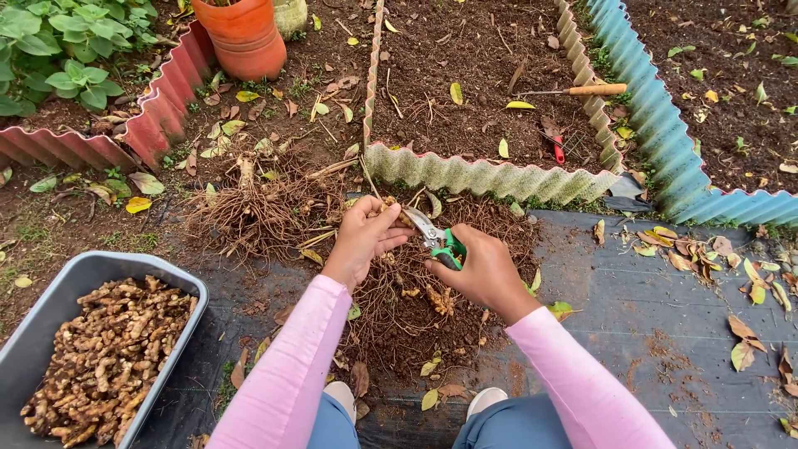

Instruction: Trimming roots from turmeric and sorting them into a container.

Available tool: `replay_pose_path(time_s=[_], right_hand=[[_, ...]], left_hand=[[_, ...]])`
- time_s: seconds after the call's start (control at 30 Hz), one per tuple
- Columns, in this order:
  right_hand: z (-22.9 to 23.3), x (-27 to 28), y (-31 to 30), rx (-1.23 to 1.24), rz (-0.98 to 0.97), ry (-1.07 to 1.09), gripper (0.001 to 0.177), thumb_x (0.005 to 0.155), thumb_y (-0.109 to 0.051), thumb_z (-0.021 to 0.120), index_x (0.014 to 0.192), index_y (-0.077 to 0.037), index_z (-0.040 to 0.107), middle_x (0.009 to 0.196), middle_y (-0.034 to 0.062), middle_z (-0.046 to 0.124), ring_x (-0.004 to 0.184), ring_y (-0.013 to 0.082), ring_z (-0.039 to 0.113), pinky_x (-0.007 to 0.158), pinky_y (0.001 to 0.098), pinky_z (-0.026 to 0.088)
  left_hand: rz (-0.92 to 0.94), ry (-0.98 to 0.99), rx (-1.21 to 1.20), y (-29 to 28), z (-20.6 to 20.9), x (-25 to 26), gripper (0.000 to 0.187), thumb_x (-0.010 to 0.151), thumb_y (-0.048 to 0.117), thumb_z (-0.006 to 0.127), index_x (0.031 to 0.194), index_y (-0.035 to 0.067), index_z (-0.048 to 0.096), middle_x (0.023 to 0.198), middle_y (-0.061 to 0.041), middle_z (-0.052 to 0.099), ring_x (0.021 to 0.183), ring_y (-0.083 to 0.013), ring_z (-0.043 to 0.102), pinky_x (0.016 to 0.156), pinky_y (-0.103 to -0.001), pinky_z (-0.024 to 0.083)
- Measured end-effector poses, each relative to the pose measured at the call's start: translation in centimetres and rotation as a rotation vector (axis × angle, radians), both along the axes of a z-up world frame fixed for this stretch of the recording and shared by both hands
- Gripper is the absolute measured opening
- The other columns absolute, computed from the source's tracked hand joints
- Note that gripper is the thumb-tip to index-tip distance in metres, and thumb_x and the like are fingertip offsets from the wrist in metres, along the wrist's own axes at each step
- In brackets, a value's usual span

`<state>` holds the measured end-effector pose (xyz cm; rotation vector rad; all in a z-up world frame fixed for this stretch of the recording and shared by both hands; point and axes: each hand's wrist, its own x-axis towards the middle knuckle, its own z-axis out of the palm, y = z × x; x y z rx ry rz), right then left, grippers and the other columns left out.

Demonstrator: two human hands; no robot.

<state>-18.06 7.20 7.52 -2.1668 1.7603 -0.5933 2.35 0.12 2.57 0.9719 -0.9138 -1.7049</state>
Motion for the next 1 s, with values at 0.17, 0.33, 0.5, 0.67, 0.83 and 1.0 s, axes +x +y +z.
replay_pose_path(time_s=[0.17,0.33,0.5,0.67,0.83,1.0], right_hand=[[-0.3,-0.2,-0.2,0.066,-0.038,-0.049,0.043,0.077,-0.045,0.078,0.088,-0.008,0.062,0.072,0.0087,0.065,0.066,0.0270,0.069,0.066,0.0429,0.053],[-1.5,-0.7,-0.8,0.288,-0.174,-0.200,0.049,0.081,-0.052,0.077,0.087,-0.006,0.061,0.070,0.0062,0.062,0.066,0.0220,0.062,0.063,0.0399,0.051],[-1.3,-1.0,-0.5,0.314,-0.109,-0.241,0.050,0.073,-0.051,0.075,0.100,-0.012,0.060,0.077,0.0069,0.065,0.071,0.0194,0.064,0.070,0.0382,0.051],[-1.7,-0.9,-0.4,0.258,-0.012,-0.171,0.053,0.076,-0.051,0.076,0.096,-0.006,0.057,0.082,0.0112,0.063,0.079,0.0246,0.065,0.075,0.0421,0.051],[-1.1,-0.4,-0.3,0.200,-0.008,-0.106,0.053,0.077,-0.050,0.077,0.092,-0.004,0.054,0.084,0.0143,0.061,0.082,0.0299,0.063,0.077,0.0461,0.050],[-1.3,0.0,-0.2,0.138,-0.038,-0.125,0.051,0.077,-0.047,0.077,0.097,-0.004,0.057,0.088,0.0145,0.063,0.087,0.0329,0.065,0.080,0.0470,0.050]], left_hand=[[0.004,0.007,0.008,0.0,0.0,0.2,0.013,0.099,0.018,0.060,0.098,0.007,0.054,0.100,-0.016,0.073,0.087,-0.0252,0.078,0.069,-0.030,0.065],[0.032,-0.002,0.032,-0.2,0.4,0.4,0.011,0.102,0.016,0.059,0.101,0.007,0.052,0.102,-0.016,0.071,0.088,-0.0263,0.079,0.070,-0.031,0.066],[0.017,0.232,0.074,-0.7,-0.5,0.7,0.009,0.098,0.007,0.052,0.107,0.008,0.052,0.106,-0.014,0.071,0.099,-0.0290,0.076,0.080,-0.037,0.066],[0.021,0.231,0.050,-0.8,-0.8,0.6,0.010,0.100,0.008,0.054,0.110,0.007,0.053,0.109,-0.014,0.068,0.102,-0.0284,0.073,0.083,-0.037,0.064],[0.031,0.200,0.026,-0.8,-0.1,0.1,0.016,0.100,0.007,0.053,0.116,0.006,0.053,0.114,-0.015,0.069,0.100,-0.0246,0.072,0.084,-0.035,0.062],[-0.020,0.146,-0.042,-0.4,0.0,-0.4,0.028,0.099,0.002,0.052,0.127,0.005,0.053,0.121,-0.013,0.070,0.102,-0.0197,0.069,0.087,-0.034,0.061]])
